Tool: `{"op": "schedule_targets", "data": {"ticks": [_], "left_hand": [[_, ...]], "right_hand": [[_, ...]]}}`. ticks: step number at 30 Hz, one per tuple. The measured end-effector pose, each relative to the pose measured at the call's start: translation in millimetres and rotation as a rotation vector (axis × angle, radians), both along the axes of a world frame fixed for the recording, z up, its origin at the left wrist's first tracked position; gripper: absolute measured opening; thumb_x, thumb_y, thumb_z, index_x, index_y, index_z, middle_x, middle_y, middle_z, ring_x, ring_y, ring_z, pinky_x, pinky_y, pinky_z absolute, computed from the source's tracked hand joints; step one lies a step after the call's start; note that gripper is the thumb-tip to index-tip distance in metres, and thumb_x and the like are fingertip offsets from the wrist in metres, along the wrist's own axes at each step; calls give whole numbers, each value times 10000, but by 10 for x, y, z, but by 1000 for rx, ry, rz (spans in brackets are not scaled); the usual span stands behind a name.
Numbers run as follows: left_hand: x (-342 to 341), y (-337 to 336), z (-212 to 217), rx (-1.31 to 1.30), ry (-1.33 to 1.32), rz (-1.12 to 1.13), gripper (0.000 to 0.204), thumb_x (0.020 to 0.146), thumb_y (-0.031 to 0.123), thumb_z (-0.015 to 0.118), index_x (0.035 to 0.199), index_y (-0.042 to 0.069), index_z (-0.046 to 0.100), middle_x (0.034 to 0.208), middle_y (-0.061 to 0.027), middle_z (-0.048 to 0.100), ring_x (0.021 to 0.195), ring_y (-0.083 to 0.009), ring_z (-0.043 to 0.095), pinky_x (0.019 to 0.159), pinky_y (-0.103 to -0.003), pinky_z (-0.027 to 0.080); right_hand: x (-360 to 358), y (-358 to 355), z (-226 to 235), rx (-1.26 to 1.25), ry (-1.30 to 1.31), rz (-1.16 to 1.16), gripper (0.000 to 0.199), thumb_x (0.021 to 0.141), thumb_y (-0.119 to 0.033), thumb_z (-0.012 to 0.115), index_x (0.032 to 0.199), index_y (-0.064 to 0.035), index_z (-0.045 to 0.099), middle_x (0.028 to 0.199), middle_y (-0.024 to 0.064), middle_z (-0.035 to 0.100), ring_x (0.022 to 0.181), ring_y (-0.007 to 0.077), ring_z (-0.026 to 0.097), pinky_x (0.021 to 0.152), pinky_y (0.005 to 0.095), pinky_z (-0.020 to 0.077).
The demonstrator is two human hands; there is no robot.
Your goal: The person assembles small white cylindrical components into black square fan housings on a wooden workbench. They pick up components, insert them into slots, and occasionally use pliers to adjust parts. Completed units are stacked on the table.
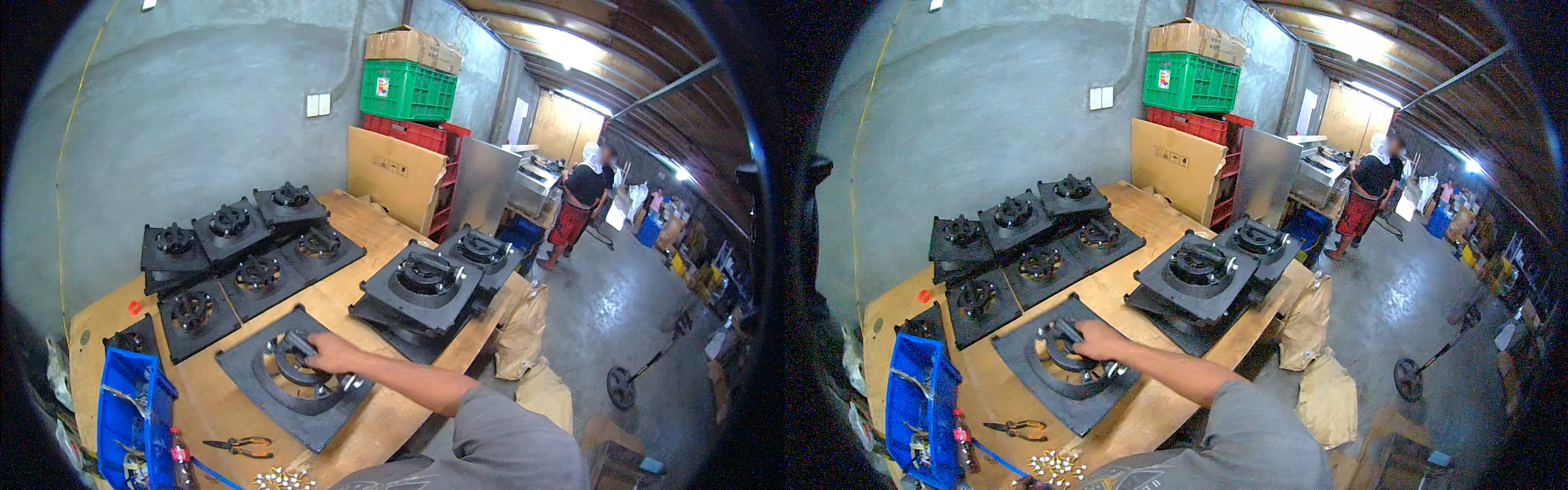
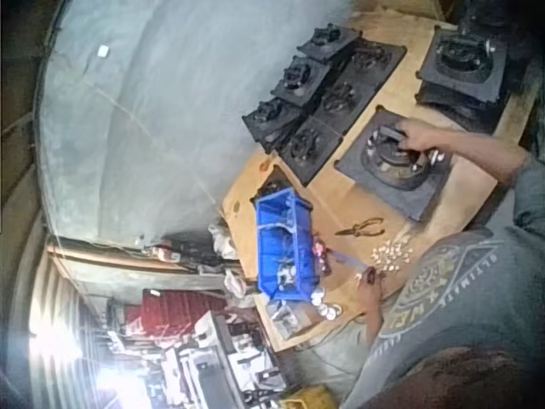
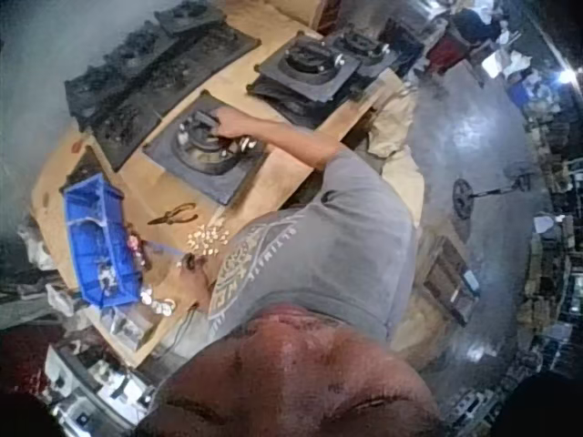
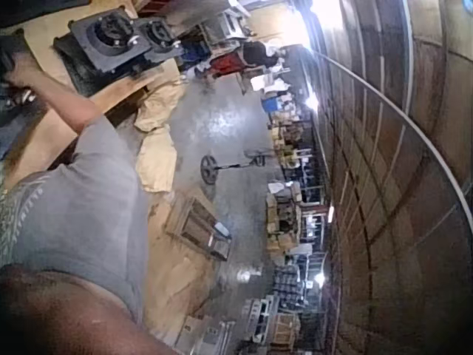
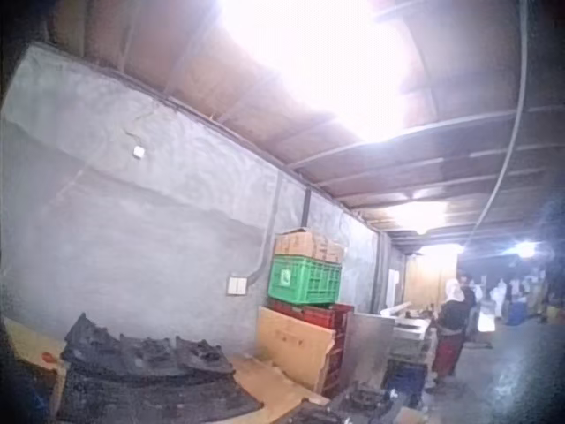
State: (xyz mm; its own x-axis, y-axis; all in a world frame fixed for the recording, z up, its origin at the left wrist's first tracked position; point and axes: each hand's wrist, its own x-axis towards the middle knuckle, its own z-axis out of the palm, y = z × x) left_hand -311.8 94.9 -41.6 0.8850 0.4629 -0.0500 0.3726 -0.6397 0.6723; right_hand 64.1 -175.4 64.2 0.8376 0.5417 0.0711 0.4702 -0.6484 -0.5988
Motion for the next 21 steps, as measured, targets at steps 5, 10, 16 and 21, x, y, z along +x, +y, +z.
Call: {"op": "schedule_targets", "data": {"ticks": [5,10,16,21], "left_hand": [[448,-346,207,-44,-92,114,295,866,163,587,1118,27,659,909,-173,700,778,-309,674,740,-400,536],[1152,-879,169,112,-119,189,323,872,213,640,1137,29,654,1003,-177,695,877,-313,672,789,-398,532],[1740,-1784,144,-27,-106,2,351,904,228,627,1182,14,627,1088,-195,675,975,-306,653,866,-360,520],[1832,-1895,48,-25,-125,20,367,882,229,628,1161,-9,628,1081,-202,672,972,-310,648,873,-362,517]], "right_hand": [[31,-1042,1621,66,-60,32,388,804,-293,679,1057,-2,639,951,232,672,915,349,661,817,442,502],[175,-2403,2733,67,-264,6,400,817,-275,684,1084,19,641,950,220,676,896,274,660,822,390,505],[627,-3806,2894,-247,-451,-251,347,773,-262,686,979,15,654,855,248,660,833,377,670,776,454,508],[1390,-4684,2508,-485,-476,-363,332,736,-251,691,916,27,665,890,256,665,872,408,651,805,470,509]]}}
